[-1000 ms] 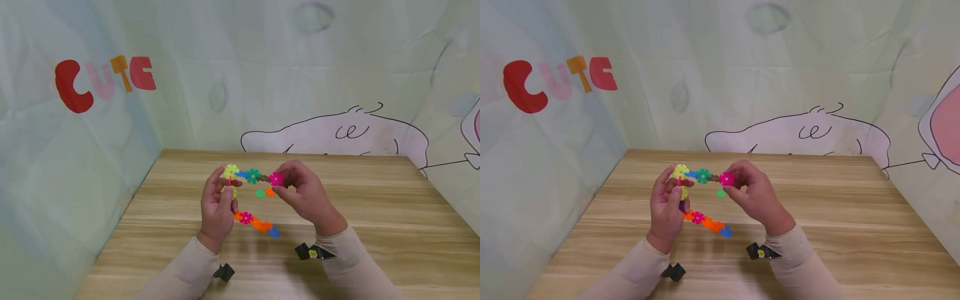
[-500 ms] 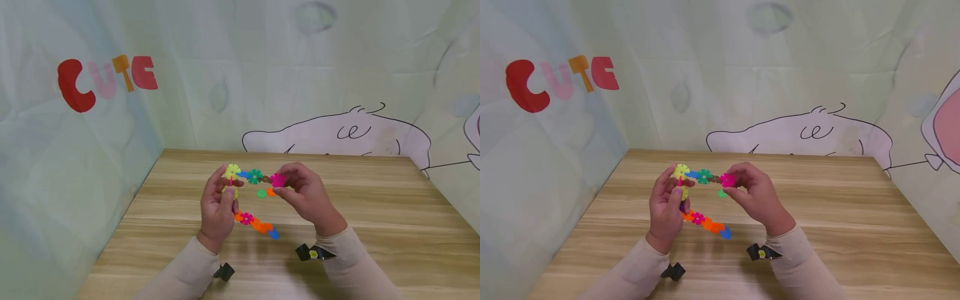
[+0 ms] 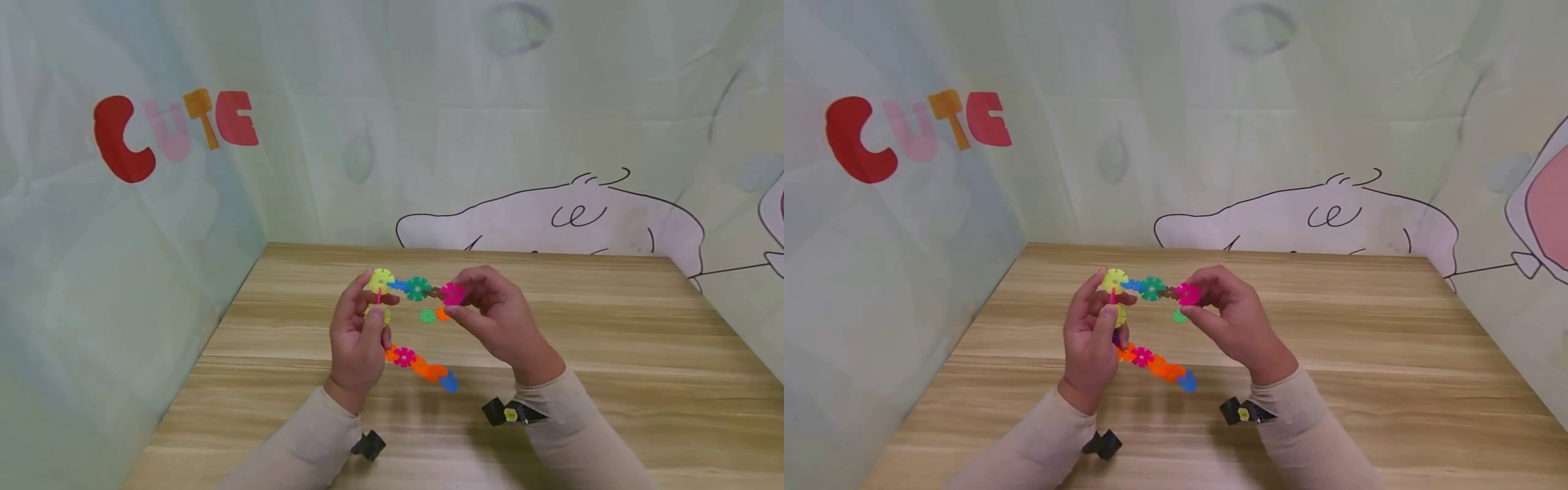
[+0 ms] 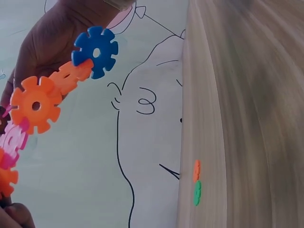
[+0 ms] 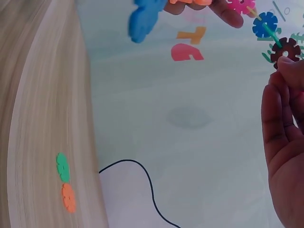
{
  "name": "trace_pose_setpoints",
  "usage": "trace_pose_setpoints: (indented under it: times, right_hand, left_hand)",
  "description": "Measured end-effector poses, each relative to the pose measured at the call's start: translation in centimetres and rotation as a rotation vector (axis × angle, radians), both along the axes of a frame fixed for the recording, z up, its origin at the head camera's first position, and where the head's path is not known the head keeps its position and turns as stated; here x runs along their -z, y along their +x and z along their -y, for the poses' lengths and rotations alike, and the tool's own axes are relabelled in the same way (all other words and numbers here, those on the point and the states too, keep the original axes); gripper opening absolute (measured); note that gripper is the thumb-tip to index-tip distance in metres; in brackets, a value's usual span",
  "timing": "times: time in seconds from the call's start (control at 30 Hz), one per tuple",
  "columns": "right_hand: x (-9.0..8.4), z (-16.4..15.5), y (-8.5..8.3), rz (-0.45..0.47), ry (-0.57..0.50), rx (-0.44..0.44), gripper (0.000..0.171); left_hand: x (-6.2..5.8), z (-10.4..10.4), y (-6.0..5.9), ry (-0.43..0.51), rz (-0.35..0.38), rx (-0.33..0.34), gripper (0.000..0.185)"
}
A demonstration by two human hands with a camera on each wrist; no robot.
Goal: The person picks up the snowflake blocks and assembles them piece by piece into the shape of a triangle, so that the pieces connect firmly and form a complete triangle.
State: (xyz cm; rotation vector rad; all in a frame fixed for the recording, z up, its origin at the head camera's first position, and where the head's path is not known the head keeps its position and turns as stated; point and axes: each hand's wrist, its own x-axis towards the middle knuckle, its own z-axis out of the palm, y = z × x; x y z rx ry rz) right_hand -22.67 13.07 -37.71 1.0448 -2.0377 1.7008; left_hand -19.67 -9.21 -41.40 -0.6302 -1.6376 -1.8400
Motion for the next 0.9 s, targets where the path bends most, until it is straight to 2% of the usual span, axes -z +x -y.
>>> trace_pose_setpoints:
  times: [0.13, 0.23, 0.4, 0.47, 0.53, 0.63, 0.73, 0.9]
  right_hand:
    - [0.0, -0.2, -0.4, 0.061, 0.059, 0.01, 0.049]
    - [0.8, -0.5, -1.5, 0.145, 0.165, 0.084, 0.053]
    - [3.5, -1.1, -4.0, 0.405, 0.513, 0.268, 0.041]
    - [4.6, -1.1, -4.6, 0.494, 0.651, 0.29, 0.045]
    - [5.4, -1.1, -4.9, 0.546, 0.744, 0.281, 0.05]
    - [6.1, -1.0, -4.8, 0.561, 0.86, 0.252, 0.059]
    - [6.4, -0.9, -4.5, 0.536, 0.944, 0.222, 0.061]
    - [6.3, -0.6, -4.3, 0.515, 0.958, 0.207, 0.051]
  left_hand:
    - [-0.1, 0.0, -0.1, -0.003, 0.018, -0.037, 0.048]
    - [-0.1, 0.0, -0.1, -0.003, 0.032, -0.068, 0.049]
    - [-0.1, 0.1, -0.1, 0.013, 0.053, -0.068, 0.049]
    - [-0.1, 0.0, -0.1, 0.022, 0.05, -0.057, 0.049]
    - [-0.1, 0.0, -0.1, 0.028, 0.045, -0.048, 0.049]
    - [-0.1, -0.1, -0.1, 0.031, 0.037, -0.037, 0.051]
    - [0.0, -0.2, -0.1, 0.032, 0.034, -0.025, 0.051]
    - [0.0, -0.1, 0.0, 0.025, 0.04, -0.027, 0.052]
